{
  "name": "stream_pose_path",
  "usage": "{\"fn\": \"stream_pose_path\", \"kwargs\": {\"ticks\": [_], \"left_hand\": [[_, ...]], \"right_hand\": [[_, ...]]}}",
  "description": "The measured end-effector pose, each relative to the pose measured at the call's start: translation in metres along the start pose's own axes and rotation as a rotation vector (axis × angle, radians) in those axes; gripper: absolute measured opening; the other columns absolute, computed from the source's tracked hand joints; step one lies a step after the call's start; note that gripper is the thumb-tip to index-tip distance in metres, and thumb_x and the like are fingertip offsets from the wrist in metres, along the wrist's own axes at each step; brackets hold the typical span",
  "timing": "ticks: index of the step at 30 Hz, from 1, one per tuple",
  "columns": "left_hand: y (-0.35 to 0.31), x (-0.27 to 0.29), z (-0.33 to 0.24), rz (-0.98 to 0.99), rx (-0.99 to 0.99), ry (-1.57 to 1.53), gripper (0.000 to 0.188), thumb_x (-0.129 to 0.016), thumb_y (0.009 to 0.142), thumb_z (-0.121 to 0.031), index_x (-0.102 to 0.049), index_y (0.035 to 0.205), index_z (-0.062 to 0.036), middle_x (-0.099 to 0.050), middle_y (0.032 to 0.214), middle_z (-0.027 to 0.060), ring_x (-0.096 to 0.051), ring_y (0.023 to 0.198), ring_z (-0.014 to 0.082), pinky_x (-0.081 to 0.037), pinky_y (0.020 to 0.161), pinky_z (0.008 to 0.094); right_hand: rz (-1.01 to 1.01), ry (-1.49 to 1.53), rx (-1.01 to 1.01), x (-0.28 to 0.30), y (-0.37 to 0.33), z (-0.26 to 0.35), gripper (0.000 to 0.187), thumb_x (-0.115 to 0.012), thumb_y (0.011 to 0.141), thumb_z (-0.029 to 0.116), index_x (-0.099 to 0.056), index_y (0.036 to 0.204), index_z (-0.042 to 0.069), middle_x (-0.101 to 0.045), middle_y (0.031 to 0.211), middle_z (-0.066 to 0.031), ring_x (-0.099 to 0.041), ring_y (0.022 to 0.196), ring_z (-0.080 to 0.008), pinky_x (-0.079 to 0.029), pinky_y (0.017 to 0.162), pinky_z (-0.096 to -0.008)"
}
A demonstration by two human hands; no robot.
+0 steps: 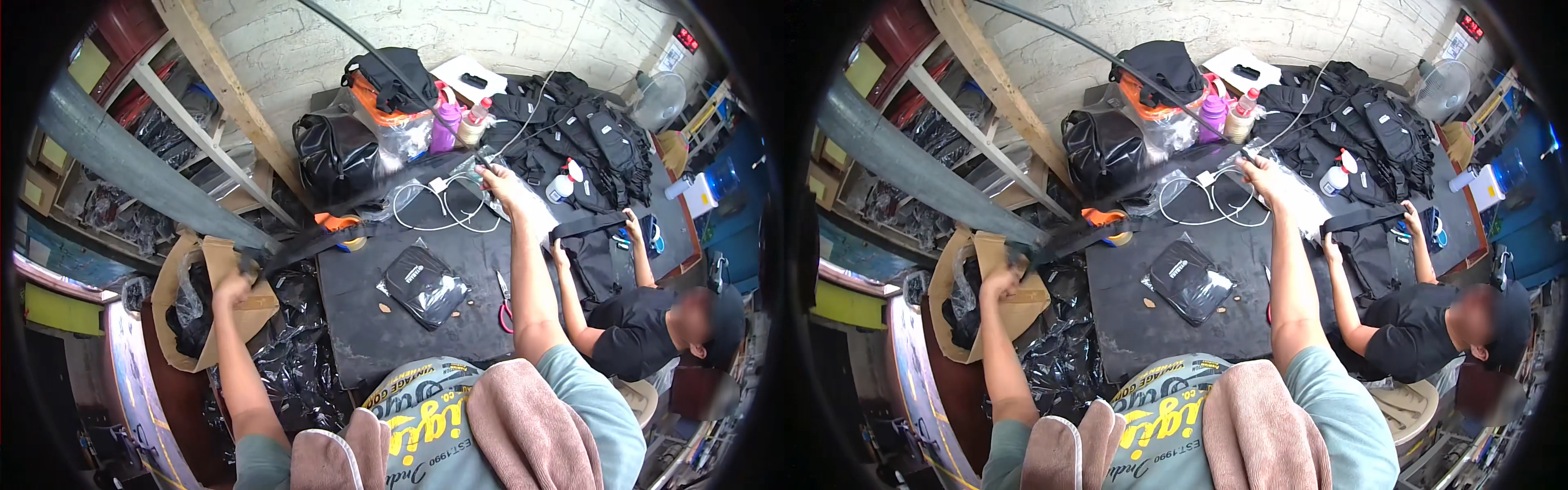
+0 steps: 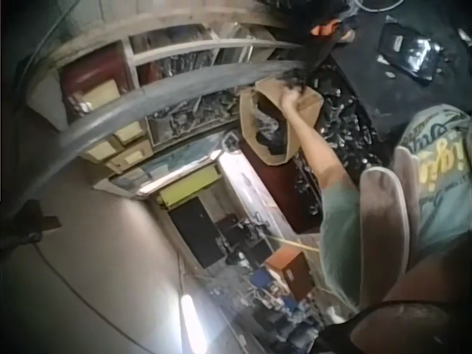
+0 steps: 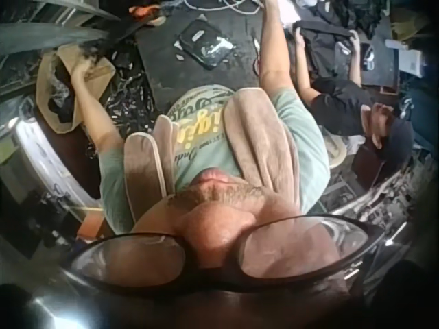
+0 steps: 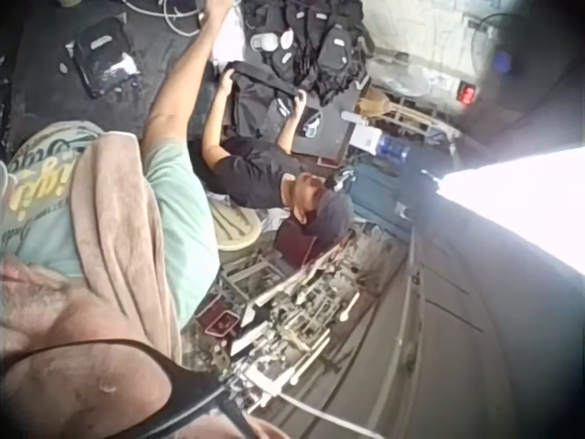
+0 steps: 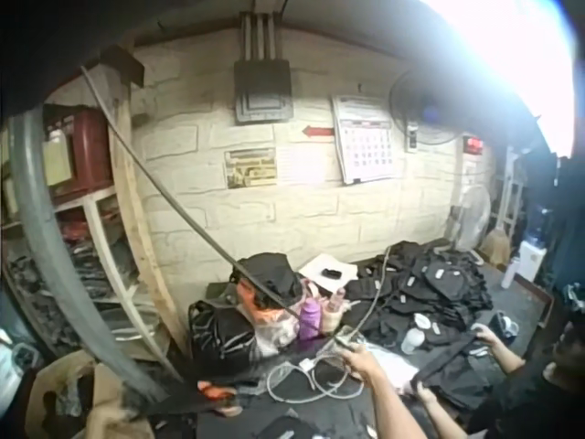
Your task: The person sets an electric fan aside on a table, inserts flexible rods into black bags by hand, and packs the bags into plastic wrappers.
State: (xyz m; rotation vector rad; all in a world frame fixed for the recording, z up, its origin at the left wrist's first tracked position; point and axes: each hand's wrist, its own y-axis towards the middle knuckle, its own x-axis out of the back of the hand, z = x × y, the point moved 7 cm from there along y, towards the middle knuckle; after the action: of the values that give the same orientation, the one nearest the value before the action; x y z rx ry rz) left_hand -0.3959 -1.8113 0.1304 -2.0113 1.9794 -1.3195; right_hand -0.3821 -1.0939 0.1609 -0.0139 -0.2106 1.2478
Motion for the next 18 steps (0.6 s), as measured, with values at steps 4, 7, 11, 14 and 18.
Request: {"fn": "stream_pose_path", "kwargs": {"ticks": [4,7,11,14,18], "left_hand": [[-0.095,-0.121,-0.169,-0.272,-0.754,0.741,0.085,-0.084,0.079,-0.024,-0.046,0.152,-0.0044,-0.054,0.146,0.0232,-0.050,0.137,0.0403,-0.043,0.114,0.0488],[-0.136,-0.243,-0.280,-0.225,-1.243,0.368,0.074,-0.080,0.083,-0.028,-0.051,0.147,-0.0028,-0.060,0.135,0.0225,-0.053,0.131,0.0414,-0.044,0.111,0.0485],[-0.090,-0.402,-0.316,-0.166,-1.202,0.179,0.089,-0.078,0.089,-0.027,-0.030,0.157,0.0063,-0.058,0.140,0.0304,-0.054,0.133,0.0406,-0.042,0.114,0.0483],[-0.074,-0.488,-0.320,0.355,-0.608,-0.274,0.082,-0.073,0.095,-0.029,-0.031,0.156,0.0077,-0.064,0.132,0.0291,-0.064,0.122,0.0381,-0.049,0.106,0.0432],[-0.062,-0.519,-0.315,0.407,-0.492,-0.329,0.033,-0.061,0.103,-0.022,-0.056,0.128,-0.0003,-0.069,0.121,0.0256,-0.069,0.112,0.0355,-0.053,0.094,0.0456]], "right_hand": [[-0.115,-0.105,-0.058,0.048,0.006,-0.026,0.025,-0.072,0.100,0.032,-0.071,0.099,0.006,-0.051,0.072,0.0059,-0.045,0.064,-0.0073,-0.039,0.060,-0.0263],[-0.072,-0.037,-0.013,0.045,0.003,-0.016,0.027,-0.066,0.101,0.034,-0.062,0.095,0.008,-0.054,0.074,0.0028,-0.048,0.065,-0.0101,-0.038,0.060,-0.0285],[-0.027,0.138,-0.150,0.008,-0.007,0.002,0.029,-0.052,0.095,0.032,-0.063,0.099,0.006,-0.061,0.078,-0.0057,-0.055,0.064,-0.0168,-0.044,0.062,-0.0303],[-0.103,-0.208,-0.106,0.033,-0.017,0.009,0.027,-0.052,0.101,0.028,-0.067,0.110,0.007,-0.062,0.078,-0.0012,-0.052,0.064,-0.0135,-0.043,0.062,-0.0308],[-0.015,-0.001,-0.142,0.048,0.003,-0.019,0.021,-0.063,0.099,0.012,-0.065,0.119,0.004,-0.067,0.086,-0.0006,-0.058,0.071,-0.0099,-0.048,0.064,-0.0262]]}}
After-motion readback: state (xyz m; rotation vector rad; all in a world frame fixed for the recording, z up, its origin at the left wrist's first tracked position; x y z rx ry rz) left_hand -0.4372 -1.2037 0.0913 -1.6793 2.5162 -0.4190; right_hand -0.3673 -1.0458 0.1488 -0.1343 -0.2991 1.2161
